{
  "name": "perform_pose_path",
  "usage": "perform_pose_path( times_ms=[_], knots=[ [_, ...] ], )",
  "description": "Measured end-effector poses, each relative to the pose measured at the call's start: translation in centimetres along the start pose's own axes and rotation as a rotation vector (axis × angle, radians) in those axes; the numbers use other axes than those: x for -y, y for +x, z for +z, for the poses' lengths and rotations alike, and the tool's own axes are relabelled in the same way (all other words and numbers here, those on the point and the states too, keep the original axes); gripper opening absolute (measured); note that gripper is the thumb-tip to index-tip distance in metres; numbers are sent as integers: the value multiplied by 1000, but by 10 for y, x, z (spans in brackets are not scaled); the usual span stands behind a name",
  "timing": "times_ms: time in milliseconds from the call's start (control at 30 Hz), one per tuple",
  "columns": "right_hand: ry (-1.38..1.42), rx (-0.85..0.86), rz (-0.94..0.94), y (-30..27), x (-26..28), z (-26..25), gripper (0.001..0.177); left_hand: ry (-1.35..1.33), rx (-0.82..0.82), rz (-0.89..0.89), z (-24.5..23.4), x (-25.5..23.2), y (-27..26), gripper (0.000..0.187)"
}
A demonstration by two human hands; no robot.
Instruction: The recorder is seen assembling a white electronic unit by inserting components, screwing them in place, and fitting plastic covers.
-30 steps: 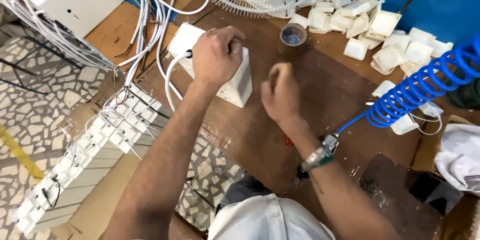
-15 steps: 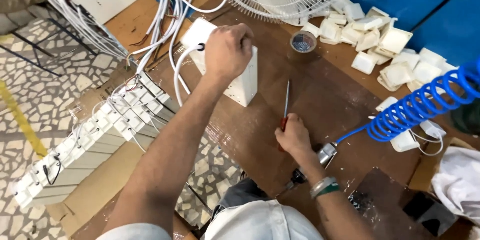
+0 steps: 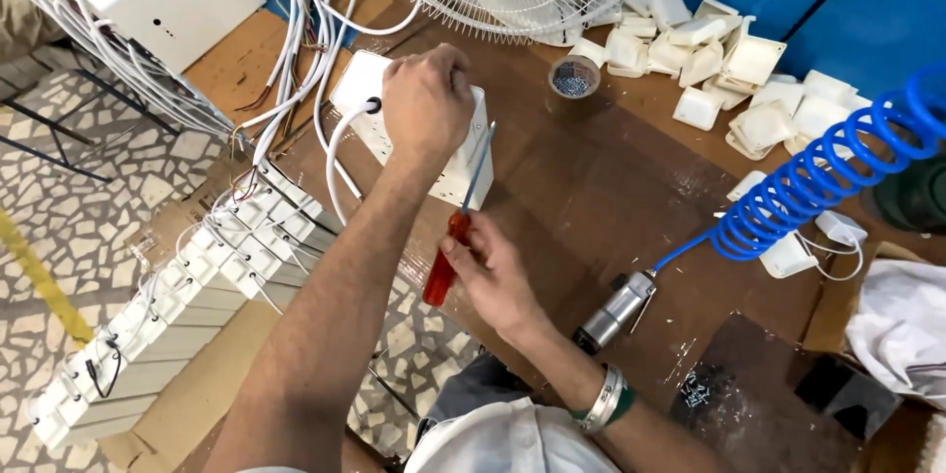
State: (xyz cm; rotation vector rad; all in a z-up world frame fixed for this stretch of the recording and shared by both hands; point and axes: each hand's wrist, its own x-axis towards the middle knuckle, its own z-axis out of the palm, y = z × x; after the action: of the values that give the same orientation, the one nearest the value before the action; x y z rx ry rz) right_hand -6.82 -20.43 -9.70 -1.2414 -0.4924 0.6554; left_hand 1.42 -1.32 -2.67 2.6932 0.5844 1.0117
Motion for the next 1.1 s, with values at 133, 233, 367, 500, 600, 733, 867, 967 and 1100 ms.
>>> perform_pose_path(
  times_ms=[133, 233, 367, 500, 600, 733, 867, 967, 1100],
  knots=[
    [-37, -19, -165, -3, 37, 15, 52, -19, 11, -14, 5, 4, -1, 14],
    [69, -41, -105, 10, 19, 19, 42, -21, 16, -18, 2, 1, 0, 14],
    [171, -75, 45, 12, 5, 13, 35, -18, 36, -20, 0, 2, 0, 13],
    [-78, -84, -184, 6, 49, 22, 49, -12, 44, -34, 9, 5, 0, 15],
    [9, -36, -162, 14, 35, 21, 44, -41, 44, -31, 13, 9, 0, 14],
    [107, 42, 27, 20, 18, 15, 31, -43, 24, -9, 1, 3, 0, 14],
    [-91, 17, -282, 6, 54, 24, 48, -63, 26, -12, 1, 3, 1, 16],
    [-62, 51, -55, 25, 32, 15, 45, -63, 16, -12, 8, 8, -1, 16],
    [235, -30, 425, 28, 11, 5, 33, -74, 14, -14, 0, 4, 6, 17]
  ],
)
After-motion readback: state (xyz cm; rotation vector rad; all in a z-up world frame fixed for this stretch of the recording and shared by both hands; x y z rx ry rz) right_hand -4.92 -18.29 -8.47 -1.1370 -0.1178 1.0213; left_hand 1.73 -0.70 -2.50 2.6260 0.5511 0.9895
